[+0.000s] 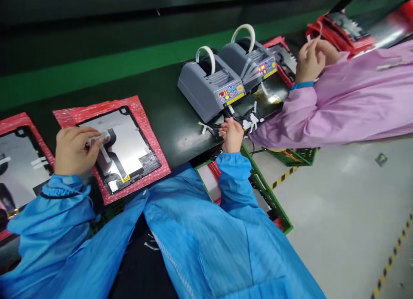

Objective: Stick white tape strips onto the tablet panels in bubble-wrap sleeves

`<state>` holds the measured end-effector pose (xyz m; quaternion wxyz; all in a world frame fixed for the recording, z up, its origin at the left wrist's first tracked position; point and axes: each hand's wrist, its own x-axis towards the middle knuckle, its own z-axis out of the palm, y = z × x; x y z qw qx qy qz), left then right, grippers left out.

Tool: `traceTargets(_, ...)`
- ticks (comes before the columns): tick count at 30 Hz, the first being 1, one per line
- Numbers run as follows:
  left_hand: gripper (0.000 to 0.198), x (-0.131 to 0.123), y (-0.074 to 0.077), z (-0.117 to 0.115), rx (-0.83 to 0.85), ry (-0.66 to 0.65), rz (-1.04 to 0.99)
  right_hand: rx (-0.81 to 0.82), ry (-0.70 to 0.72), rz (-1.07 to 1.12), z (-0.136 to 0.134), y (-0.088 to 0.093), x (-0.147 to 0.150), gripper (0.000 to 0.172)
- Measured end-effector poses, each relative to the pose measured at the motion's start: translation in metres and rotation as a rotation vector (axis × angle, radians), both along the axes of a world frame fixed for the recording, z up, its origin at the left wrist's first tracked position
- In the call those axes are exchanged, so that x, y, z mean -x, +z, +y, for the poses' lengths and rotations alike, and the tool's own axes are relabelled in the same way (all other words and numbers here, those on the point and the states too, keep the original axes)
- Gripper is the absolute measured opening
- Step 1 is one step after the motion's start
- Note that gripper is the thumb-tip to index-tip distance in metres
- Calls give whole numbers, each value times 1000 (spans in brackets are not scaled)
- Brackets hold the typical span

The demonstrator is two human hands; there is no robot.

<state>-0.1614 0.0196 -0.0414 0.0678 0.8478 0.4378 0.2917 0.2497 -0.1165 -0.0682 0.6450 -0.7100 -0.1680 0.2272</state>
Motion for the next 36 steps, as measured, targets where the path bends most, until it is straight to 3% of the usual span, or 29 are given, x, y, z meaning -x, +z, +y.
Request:
traceTargets(3, 28, 5, 2, -2, 28, 30, 5, 5, -9, -15, 9, 0, -19, 59)
traceTargets(7, 29, 10, 5, 0, 58, 46, 5, 34, -19, -73, 15, 8, -23, 49)
traceTargets(11, 29, 15, 7, 3, 146, 4, 50, -69, -197, -254, 10, 31, 3, 50)
traceTargets(13, 27, 17, 6, 5, 246, -53, 78, -146, -197, -388, 7, 43, 31, 45)
traceTargets(14, 26, 18, 4, 6, 297, -91, 94, -146, -94, -413, 8, 48, 47, 41)
traceTargets(18, 27, 21, -9, 11, 380, -235, 107, 6, 562, -316, 40, 52, 122, 37)
traceTargets(20, 27, 22, -16, 11, 372, -286, 105, 65, 780, -384, 70, 43, 155, 37)
traceTargets(22, 28, 22, -20, 10, 364, -315, 118, 120, 905, -492, 100, 32, 180, 28)
traceTargets(26, 40, 20, -19, 8, 417, -292, 114, 200, 1003, -640, 135, 14, 210, 13)
traceTargets(31, 49, 18, -17, 7, 503, -267, 7, 234, 1023, -749, 134, 5, 224, 12)
traceTargets(36, 39, 22, -26, 9, 417, -334, 63, 333, 990, -813, 133, 9, 227, 12)
